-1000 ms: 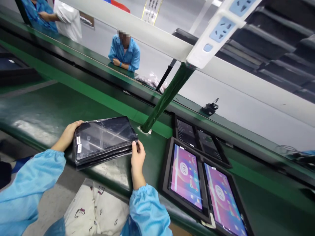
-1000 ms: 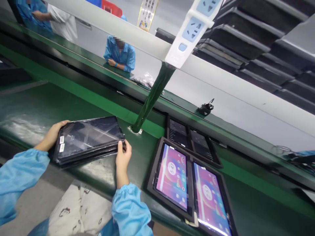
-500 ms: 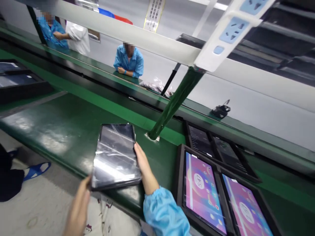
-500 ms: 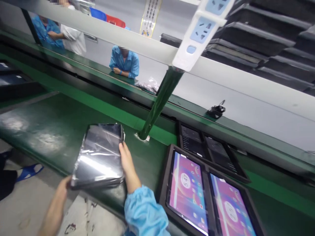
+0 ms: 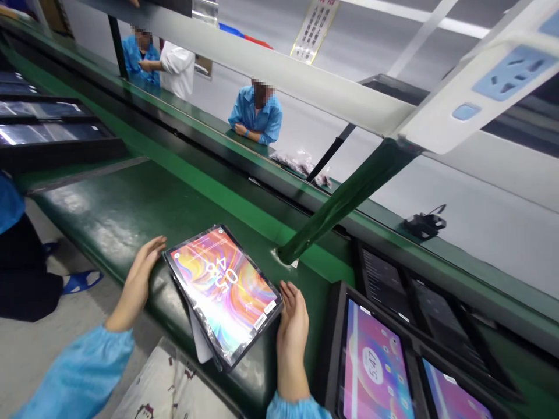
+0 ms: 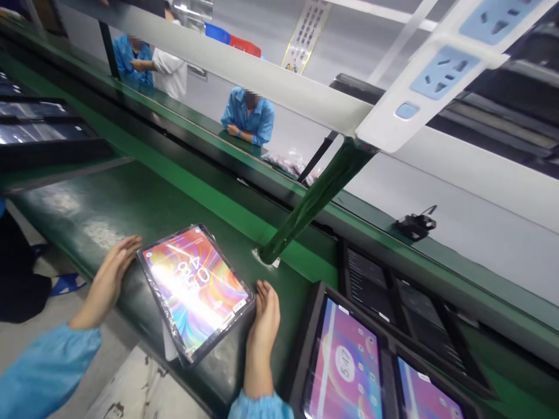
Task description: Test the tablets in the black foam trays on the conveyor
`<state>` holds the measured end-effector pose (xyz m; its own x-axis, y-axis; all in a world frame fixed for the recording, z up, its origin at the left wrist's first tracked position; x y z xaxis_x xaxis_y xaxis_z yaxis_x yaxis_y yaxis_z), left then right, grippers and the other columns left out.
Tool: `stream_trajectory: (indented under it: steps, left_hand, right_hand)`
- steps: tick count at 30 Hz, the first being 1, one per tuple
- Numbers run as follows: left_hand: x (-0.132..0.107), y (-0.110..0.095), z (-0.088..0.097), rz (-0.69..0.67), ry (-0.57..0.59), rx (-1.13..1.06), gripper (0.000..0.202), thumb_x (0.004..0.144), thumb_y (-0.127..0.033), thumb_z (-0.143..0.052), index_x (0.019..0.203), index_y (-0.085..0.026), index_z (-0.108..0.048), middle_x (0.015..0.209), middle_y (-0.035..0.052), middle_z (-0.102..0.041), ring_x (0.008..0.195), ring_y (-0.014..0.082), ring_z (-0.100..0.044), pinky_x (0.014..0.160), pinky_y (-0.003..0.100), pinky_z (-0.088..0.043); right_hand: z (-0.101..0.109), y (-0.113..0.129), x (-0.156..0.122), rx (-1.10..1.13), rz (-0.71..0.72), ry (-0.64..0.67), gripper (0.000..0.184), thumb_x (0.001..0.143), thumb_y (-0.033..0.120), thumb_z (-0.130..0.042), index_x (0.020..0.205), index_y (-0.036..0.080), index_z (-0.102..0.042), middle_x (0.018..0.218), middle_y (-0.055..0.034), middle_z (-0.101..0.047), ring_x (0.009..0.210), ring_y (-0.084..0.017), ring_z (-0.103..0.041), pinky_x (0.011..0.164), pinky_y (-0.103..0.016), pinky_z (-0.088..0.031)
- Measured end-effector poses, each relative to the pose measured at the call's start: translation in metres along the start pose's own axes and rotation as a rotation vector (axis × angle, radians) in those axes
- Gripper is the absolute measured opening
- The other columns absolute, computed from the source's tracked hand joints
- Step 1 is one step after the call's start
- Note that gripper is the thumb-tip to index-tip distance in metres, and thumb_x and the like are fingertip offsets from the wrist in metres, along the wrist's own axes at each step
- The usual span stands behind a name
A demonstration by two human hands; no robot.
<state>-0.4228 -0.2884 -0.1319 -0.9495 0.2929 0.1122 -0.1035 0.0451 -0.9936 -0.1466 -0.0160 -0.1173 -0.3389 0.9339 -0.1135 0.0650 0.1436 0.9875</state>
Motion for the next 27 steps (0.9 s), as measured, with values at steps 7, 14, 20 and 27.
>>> stream_trajectory:
  steps: [7, 14, 20, 27]
  left_hand:
    - [0.027, -0.042, -0.021, -0.224, 0.059, 0.176, 0.049, 0.093, -0.059, -0.045, 0.124, -0.025, -0.063, 0.136, 0.0081, -0.061, 0.136, 0.0297, -0.049, 0.120, 0.049, -0.033]
    - [-0.014, -0.089, -0.049, -0.578, 0.234, 0.617, 0.031, 0.093, -0.046, -0.054, 0.115, -0.035, -0.071, 0.150, 0.0013, -0.051, 0.148, 0.0327, -0.032, 0.124, 0.061, -0.003]
    - [-0.033, -0.094, -0.065, -0.722, 0.209, 0.877, 0.035, 0.095, -0.046, -0.049, 0.119, -0.029, -0.069, 0.152, 0.0099, -0.048, 0.148, 0.0412, -0.029, 0.116, 0.077, -0.013]
    - [-0.213, -0.077, -0.092, -1.487, 0.606, 0.708, 0.029, 0.078, -0.033, -0.071, 0.106, -0.044, -0.070, 0.149, -0.0106, -0.049, 0.148, 0.0255, -0.034, 0.127, 0.060, -0.015]
  right_hand:
    - [0.007, 0.035, -0.055, -0.396, 0.481, 0.033, 0.046, 0.095, 0.054, -0.052, 0.123, 0.020, -0.067, 0.140, -0.0129, -0.060, 0.135, -0.030, -0.050, 0.116, -0.050, -0.034]
    - [0.008, 0.008, -0.040, -0.324, 0.246, 0.026, 0.057, 0.094, 0.065, -0.045, 0.124, 0.020, -0.063, 0.136, -0.0123, -0.062, 0.133, -0.030, -0.052, 0.114, -0.046, -0.036]
    - [0.009, 0.006, -0.044, -0.264, 0.236, 0.011, 0.059, 0.092, 0.068, -0.046, 0.121, 0.020, -0.064, 0.134, -0.0120, -0.063, 0.131, -0.029, -0.053, 0.113, -0.045, -0.036]
    - [0.012, 0.001, -0.041, -0.172, 0.224, 0.001, 0.057, 0.093, 0.067, -0.047, 0.122, 0.021, -0.063, 0.135, -0.0119, -0.062, 0.131, -0.029, -0.053, 0.115, -0.049, -0.034]
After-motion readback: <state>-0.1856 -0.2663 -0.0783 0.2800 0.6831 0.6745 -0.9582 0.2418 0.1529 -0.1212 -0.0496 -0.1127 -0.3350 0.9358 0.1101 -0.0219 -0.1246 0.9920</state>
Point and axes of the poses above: each hand's wrist, its own x-axis towards the middle knuckle, its own z-axis out of the back of the hand, y = z × x, the point moved 7 cm from there along x, towards the middle knuckle
